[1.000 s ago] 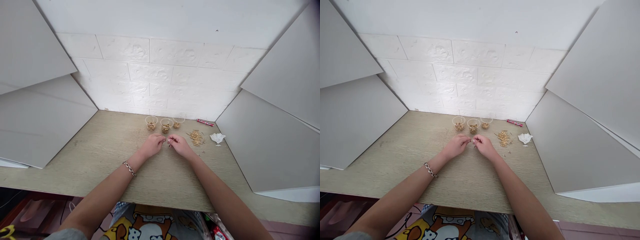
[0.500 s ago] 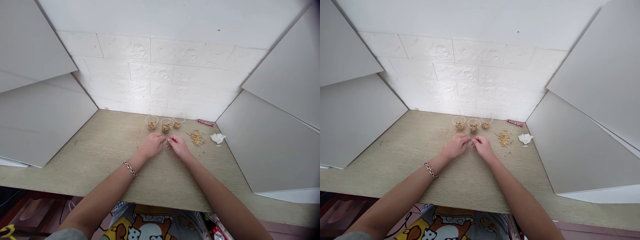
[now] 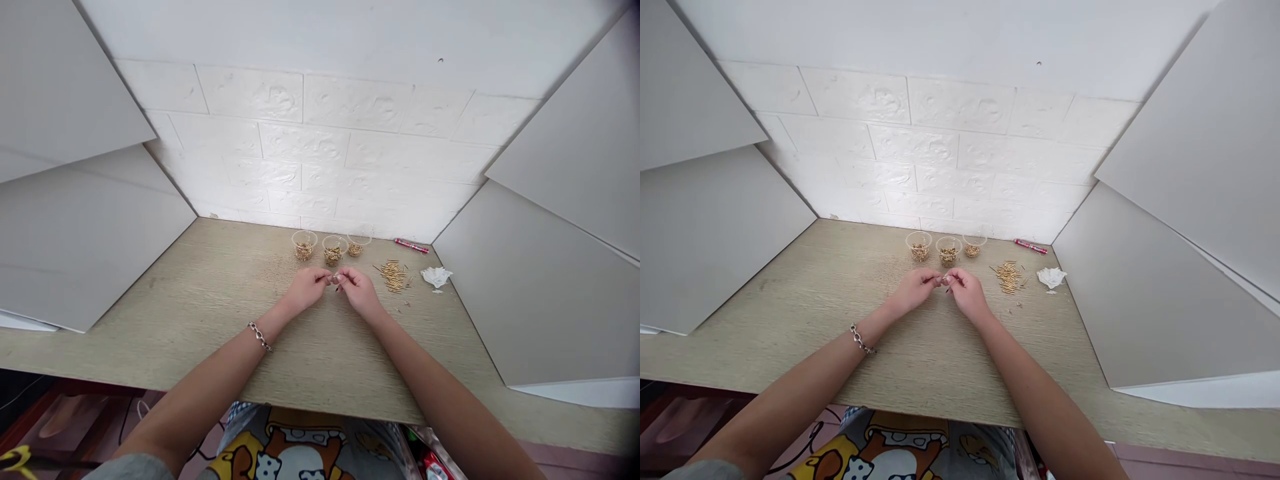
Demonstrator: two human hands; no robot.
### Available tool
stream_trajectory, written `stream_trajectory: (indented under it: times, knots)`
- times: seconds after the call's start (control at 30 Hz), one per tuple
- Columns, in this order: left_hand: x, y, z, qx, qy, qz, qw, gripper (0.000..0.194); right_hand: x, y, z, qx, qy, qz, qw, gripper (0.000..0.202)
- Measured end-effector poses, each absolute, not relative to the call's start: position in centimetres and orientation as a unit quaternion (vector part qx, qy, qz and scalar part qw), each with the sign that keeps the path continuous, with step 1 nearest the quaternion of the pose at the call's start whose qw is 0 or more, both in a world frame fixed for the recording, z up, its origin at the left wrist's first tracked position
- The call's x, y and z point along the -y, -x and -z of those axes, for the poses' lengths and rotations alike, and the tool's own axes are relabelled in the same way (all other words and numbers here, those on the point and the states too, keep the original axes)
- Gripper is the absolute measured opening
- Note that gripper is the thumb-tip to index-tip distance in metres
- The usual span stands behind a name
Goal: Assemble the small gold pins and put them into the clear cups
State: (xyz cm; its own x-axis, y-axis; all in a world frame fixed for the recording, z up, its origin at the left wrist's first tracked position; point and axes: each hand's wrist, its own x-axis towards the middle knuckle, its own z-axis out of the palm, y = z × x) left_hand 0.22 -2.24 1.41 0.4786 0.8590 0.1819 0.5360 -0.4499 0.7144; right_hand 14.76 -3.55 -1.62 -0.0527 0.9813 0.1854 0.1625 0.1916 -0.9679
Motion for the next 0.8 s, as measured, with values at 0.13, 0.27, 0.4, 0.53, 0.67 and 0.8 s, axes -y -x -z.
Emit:
stream_trajectory:
  times: [0.13,0.27,0.4,0.53,0.67,0.8]
  knots:
    - [1.8,-0.1,-1.0,-0.433,-0.766,-0.266,0.393,0.035,3.5,-15.1,1.5,0.612,0.475,-0.414,0.478,0.012]
    - [1.4,0.1,-0.4,-0.401,-0.711,-0.261,0.515,0.038,3.5,-15.2,1.4,0.624,0.473,-0.422,0.457,0.012]
    - [1.4,0.1,-0.4,-0.406,-0.650,-0.256,0.590,0.036,3.5,-15.2,1.4,0.629,0.476,-0.425,0.443,0.012]
    - [1.4,0.1,-0.5,-0.421,-0.621,-0.246,0.613,0.033,3.6,-15.1,1.5,0.639,0.487,-0.409,0.432,0.012]
    - [1.1,0.1,0.1,-0.435,-0.641,-0.241,0.584,0.034,3.8,-15.0,1.6,0.655,0.513,-0.369,0.415,0.012]
    - [0.9,0.0,0.4,-0.428,-0.654,-0.244,0.574,0.034,3.9,-14.8,1.6,0.660,0.522,-0.348,0.413,0.012]
